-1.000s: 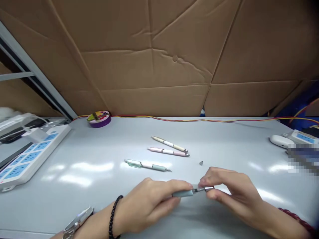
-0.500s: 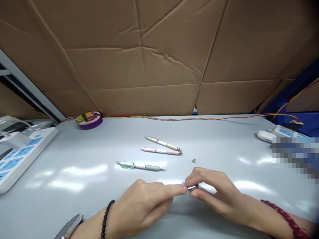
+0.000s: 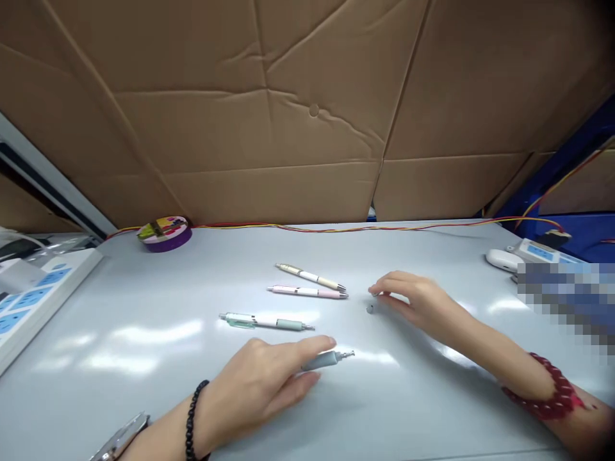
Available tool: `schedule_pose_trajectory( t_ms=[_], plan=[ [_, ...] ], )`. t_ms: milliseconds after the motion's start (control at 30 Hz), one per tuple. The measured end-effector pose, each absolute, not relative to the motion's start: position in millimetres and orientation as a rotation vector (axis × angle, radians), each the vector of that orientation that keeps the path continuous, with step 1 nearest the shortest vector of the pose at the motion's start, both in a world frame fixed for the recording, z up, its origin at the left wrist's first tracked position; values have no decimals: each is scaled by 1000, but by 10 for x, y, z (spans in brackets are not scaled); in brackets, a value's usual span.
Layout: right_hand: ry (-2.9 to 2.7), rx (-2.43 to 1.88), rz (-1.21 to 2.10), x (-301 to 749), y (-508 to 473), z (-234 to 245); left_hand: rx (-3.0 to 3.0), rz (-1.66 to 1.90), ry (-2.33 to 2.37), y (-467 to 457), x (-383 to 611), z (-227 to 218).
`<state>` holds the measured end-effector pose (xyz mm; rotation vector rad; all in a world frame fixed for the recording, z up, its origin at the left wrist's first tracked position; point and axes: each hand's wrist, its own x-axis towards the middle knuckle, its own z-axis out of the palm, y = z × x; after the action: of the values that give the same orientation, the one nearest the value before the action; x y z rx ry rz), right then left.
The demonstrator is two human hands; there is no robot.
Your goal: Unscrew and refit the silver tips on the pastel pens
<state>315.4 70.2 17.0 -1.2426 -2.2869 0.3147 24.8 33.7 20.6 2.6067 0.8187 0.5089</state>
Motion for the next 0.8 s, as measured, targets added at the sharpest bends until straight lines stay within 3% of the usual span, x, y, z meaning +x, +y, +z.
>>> schedule_pose_trajectory(
  t_ms=[333, 567, 800],
  plan=[
    [-2477, -1382, 350, 3175, 672, 141, 2722, 510, 868, 489, 180, 249],
    [-2455, -1329, 108, 3013, 729, 202, 2752, 398, 1142, 538, 132, 121],
    [-2564, -1242, -50, 2660, 907, 156, 2723, 528, 1171, 524, 149, 137]
  ],
)
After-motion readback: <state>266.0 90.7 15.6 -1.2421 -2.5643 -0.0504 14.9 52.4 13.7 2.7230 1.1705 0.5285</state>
